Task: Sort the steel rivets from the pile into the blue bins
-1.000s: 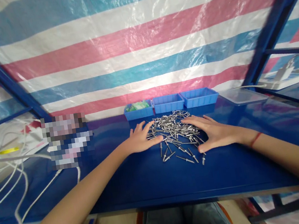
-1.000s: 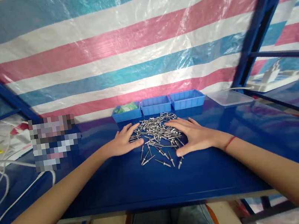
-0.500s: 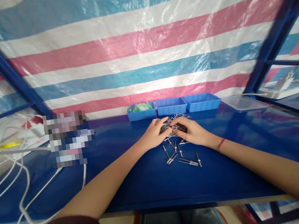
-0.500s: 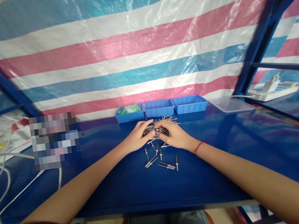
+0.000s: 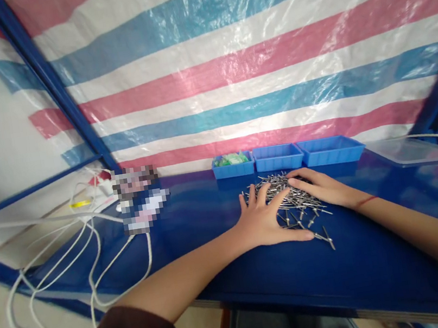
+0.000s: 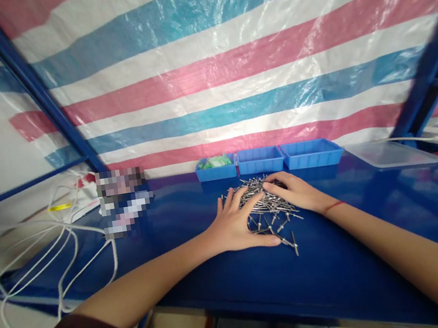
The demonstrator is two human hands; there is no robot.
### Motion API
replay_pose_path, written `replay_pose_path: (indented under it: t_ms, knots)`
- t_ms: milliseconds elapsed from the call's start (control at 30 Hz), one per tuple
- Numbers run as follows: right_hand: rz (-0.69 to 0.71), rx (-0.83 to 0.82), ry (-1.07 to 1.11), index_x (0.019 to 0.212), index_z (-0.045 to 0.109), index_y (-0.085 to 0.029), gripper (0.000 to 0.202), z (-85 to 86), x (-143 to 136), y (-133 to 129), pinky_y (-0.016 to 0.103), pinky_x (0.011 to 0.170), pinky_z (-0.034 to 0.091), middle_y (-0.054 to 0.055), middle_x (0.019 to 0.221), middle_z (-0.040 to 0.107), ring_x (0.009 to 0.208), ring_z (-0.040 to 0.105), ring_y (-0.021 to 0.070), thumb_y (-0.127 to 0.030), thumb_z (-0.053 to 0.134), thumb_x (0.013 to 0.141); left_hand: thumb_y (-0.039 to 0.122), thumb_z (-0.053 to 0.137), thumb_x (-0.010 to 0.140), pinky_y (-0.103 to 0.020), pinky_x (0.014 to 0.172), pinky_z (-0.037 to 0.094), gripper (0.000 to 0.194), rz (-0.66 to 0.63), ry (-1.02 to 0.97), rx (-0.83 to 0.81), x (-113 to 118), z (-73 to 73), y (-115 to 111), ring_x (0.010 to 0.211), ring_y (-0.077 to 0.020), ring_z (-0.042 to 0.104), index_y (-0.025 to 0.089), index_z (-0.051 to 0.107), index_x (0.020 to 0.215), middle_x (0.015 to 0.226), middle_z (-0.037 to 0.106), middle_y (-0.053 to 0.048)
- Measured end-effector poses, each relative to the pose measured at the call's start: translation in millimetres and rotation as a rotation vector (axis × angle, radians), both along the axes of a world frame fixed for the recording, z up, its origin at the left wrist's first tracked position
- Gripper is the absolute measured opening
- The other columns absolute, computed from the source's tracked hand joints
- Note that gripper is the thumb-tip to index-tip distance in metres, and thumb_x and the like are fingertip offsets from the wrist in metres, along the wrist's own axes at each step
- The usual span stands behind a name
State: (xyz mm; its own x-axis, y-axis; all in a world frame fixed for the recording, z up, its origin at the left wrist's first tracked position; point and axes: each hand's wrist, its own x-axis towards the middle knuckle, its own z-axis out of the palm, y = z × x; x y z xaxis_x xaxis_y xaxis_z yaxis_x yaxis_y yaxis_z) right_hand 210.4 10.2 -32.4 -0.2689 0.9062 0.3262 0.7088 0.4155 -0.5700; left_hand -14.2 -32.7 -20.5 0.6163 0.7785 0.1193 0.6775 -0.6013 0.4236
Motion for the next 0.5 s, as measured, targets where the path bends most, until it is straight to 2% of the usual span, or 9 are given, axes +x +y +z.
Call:
replay_pose_path:
  t_ms: [133, 200, 333, 500]
  knots:
    - [0.207, 0.002, 0.008, 0.129, 0.046, -0.024, 0.057, -1.0, -2.0, -22.2, 0.044, 0.099, 0.042, 0.01, 0.129, 0.054, 0.118, 0.051, 0.0291, -0.055, 0.052, 0.081, 0.084, 0.055, 0.052, -0.073, 0.103, 0.009, 0.108, 0.021, -0.041, 0.007, 2.0, -2.3, 21.4, 0.137, -0.0494, -0.004, 0.041, 0.019, 0.143, 0.155, 0.003, -0.005]
    - [0.236, 0.064, -0.064, 0.131, 0.043, -0.023, 0.061, -3.5, -5.9, -26.3, 0.045, 0.1, 0.04, 0.012, 0.131, 0.051, 0.12, 0.048, 0.0297, -0.054, 0.055, 0.08, 0.082, 0.056, 0.053, -0.067, 0.106, 0.016, 0.108, 0.004, -0.065, 0.024, 1.9, -5.4, 28.3, 0.138, -0.047, 0.004, 0.035, 0.021, 0.144, 0.154, 0.008, -0.01]
    - [0.131, 0.186, -0.143, 0.12, 0.051, -0.021, 0.044, -7.9, -21.6, -20.2, 0.045, 0.098, 0.039, 0.012, 0.118, 0.057, 0.113, 0.052, 0.0273, -0.051, 0.043, 0.088, 0.073, 0.06, 0.062, -0.05, 0.108, 0.028, 0.099, -0.095, -0.125, 0.115, 4.6, -11.8, 35.1, 0.131, -0.0336, 0.033, 0.026, 0.027, 0.143, 0.142, 0.035, -0.013]
    - [-0.032, 0.251, -0.154, 0.093, 0.06, -0.017, 0.04, -8.8, -41.5, -3.3, 0.044, 0.087, 0.043, 0.012, 0.093, 0.063, 0.092, 0.058, 0.0262, -0.048, 0.034, 0.092, 0.07, 0.062, 0.062, -0.046, 0.098, 0.039, 0.085, -0.042, -0.123, 0.163, 12.7, -10.6, 48.9, 0.114, -0.0298, 0.047, 0.021, 0.044, 0.129, 0.121, 0.052, -0.012]
